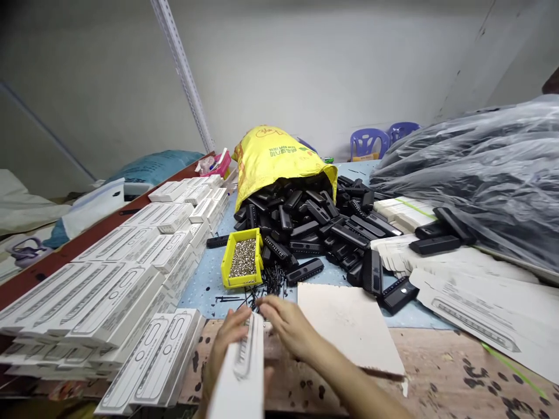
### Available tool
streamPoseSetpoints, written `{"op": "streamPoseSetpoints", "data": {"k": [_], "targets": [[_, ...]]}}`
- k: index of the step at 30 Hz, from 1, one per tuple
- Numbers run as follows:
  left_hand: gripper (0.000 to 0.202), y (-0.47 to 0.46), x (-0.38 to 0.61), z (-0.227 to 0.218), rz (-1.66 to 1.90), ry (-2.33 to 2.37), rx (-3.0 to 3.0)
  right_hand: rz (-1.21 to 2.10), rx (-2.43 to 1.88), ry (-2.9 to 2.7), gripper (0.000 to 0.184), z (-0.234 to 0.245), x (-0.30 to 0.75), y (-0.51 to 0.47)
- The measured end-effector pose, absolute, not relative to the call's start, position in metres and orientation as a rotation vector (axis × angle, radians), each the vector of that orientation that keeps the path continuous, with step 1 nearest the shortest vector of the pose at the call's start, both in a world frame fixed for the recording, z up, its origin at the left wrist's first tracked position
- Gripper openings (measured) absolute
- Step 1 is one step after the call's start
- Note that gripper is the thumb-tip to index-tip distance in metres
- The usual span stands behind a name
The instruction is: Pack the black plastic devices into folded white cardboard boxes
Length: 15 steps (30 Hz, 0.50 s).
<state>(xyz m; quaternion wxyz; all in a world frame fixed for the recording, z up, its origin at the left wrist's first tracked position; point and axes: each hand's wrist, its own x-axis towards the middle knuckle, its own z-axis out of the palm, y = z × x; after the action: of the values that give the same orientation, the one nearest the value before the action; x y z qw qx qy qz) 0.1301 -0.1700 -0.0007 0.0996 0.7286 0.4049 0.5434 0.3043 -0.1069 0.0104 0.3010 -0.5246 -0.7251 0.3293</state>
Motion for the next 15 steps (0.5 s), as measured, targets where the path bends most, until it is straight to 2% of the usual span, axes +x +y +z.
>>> {"op": "streamPoseSetpoints", "data": {"k": [2, 4, 8, 12, 15], "targets": [[0.053, -0.166, 0.119, 0.01, 1.343, 1.405, 2.015, 0.608, -1.479, -2.064, 0.038, 0.003, 0.308, -0.08], [0.06, -0.162, 0.109, 0.023, 1.071, 1.627, 1.767, 0.518, -1.518, -2.063, 0.042, -0.003, 0.317, -0.053], [0.057, -0.151, 0.095, 0.031, 0.7, 1.728, 1.713, 0.468, -1.475, -1.993, 0.035, -0.005, 0.338, -0.027], [0.056, -0.135, 0.095, 0.016, 0.502, 1.809, 1.812, 0.454, -1.396, -1.707, 0.043, 0.009, 0.354, -0.038], [0.05, -0.123, 0.105, 0.008, 0.387, 1.827, 1.857, 0.543, -1.316, -1.549, 0.04, 0.017, 0.357, -0.052]]}}
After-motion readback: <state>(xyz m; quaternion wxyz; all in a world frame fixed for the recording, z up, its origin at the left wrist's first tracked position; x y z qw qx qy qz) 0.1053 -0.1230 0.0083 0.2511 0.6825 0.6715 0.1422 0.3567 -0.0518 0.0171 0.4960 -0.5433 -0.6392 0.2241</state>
